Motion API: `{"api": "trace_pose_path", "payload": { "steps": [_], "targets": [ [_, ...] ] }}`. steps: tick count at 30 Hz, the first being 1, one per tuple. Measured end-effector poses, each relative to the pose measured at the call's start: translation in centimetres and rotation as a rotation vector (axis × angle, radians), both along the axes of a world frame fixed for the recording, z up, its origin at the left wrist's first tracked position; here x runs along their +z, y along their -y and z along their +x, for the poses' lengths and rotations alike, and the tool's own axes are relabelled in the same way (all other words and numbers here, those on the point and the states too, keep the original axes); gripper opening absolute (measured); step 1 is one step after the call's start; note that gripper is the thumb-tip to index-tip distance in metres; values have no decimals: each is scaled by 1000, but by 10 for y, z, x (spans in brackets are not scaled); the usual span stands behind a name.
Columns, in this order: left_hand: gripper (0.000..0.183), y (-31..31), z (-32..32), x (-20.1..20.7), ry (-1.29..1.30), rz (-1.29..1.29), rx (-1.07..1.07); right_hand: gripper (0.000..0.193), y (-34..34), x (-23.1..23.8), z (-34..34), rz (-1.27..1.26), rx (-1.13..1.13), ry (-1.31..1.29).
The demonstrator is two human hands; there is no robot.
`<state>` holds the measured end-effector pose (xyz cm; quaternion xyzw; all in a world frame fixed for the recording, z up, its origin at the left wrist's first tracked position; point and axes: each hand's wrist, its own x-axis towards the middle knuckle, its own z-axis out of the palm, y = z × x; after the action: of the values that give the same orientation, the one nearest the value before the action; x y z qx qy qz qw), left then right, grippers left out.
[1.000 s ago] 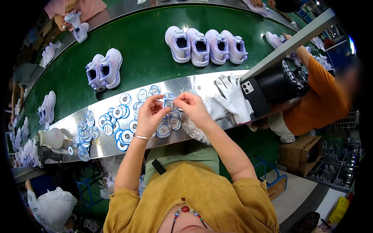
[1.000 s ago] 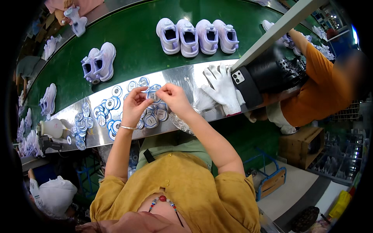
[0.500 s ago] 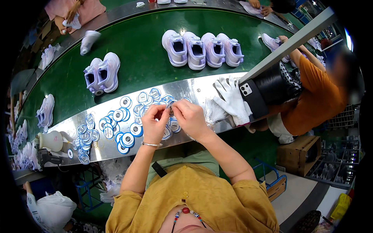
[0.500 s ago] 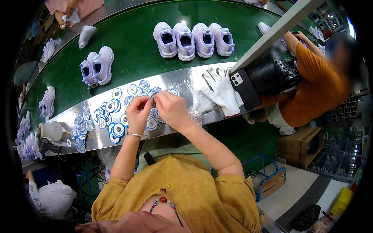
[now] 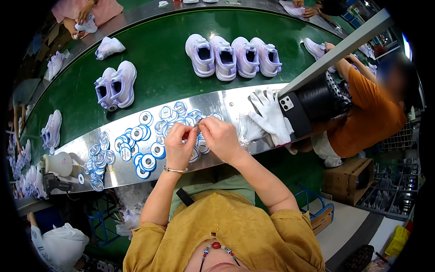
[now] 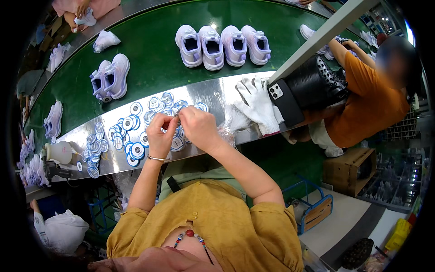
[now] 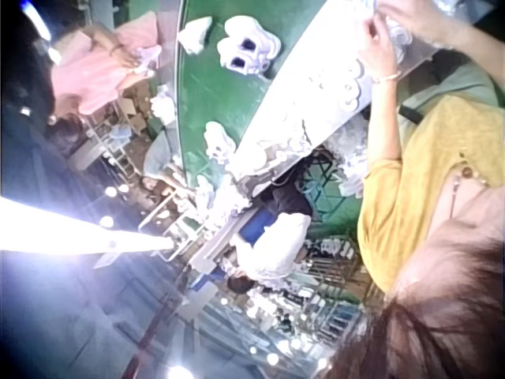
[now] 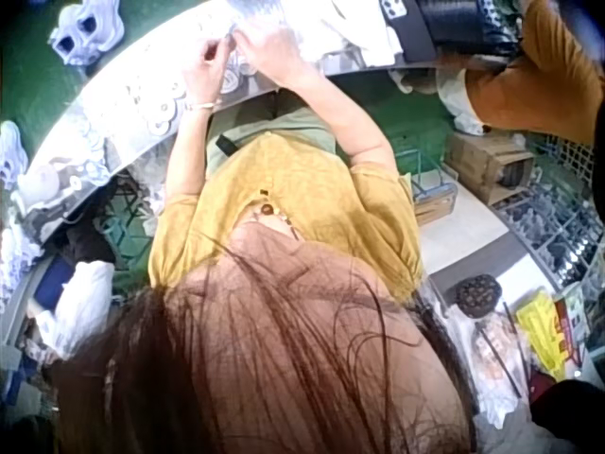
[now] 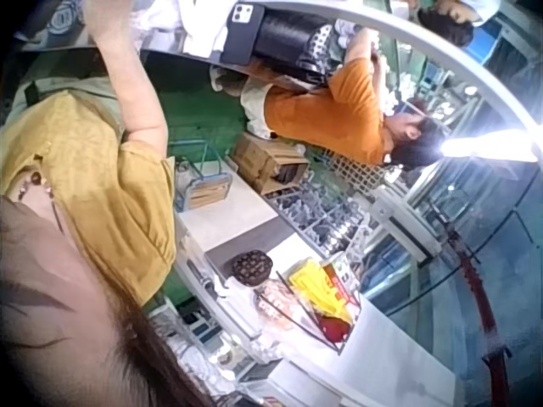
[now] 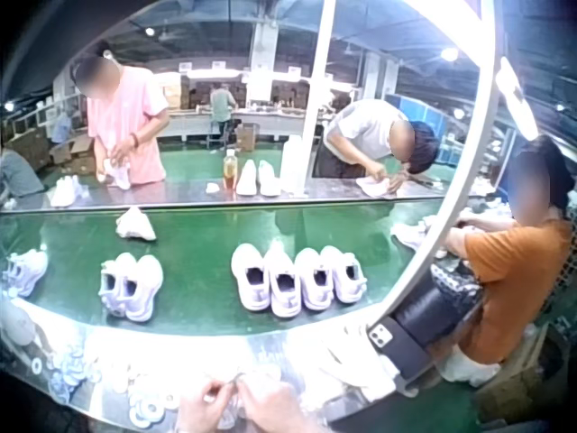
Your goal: The person applies round stickers to the tongue of light-colored sneakers moving along a conveyor belt. They peel each sticker from a stack, place it on a shoe, and smooth it down. The person also briefly retrieves black clog-style shoes from a white sack and places them on the belt.
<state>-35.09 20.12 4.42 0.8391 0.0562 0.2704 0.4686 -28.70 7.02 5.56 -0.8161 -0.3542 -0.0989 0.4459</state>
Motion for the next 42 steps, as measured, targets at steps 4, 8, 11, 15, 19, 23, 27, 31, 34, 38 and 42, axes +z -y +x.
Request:
{"api": "trace_pose_path", "payload": {
  "steps": [4, 8, 11, 15, 19, 23, 27, 31, 34, 38, 42],
  "targets": [
    [12, -4, 1, -3, -64, -36, 41, 6, 7, 4, 3, 53, -7, -120],
    [11, 1, 5, -2, -83, -47, -3, 5, 9, 7, 7, 43, 0, -65],
    [10, 5, 7, 3, -64, 14, -33, 4, 9, 3, 9, -31, -10, -39],
    [10, 5, 5, 2, -45, 212, -53, 6, 9, 7, 8, -59, -2, -142],
    [9, 8, 9, 0, -27, 192, -92, 12, 23, 1, 19, 51, 141, -562],
    [7, 24, 16, -16, -12, 1, -150, 13, 47, -3, 32, 169, 148, -910],
    [8, 30, 29, -38, -23, 50, -110, 11, 66, -3, 40, 89, -13, -795],
    [16, 28, 26, -21, 133, 206, 44, 8, 59, 6, 22, -82, 3, -514],
    [10, 18, 16, -7, -90, -156, -134, 9, 35, 12, 10, -55, 134, -213],
    [9, -6, 0, -7, -171, -354, -216, 11, 15, 17, 2, -86, 258, -325],
    [5, -36, -27, 7, -115, -317, -176, 9, -11, 9, -2, 11, 364, -611]
  ]
}}
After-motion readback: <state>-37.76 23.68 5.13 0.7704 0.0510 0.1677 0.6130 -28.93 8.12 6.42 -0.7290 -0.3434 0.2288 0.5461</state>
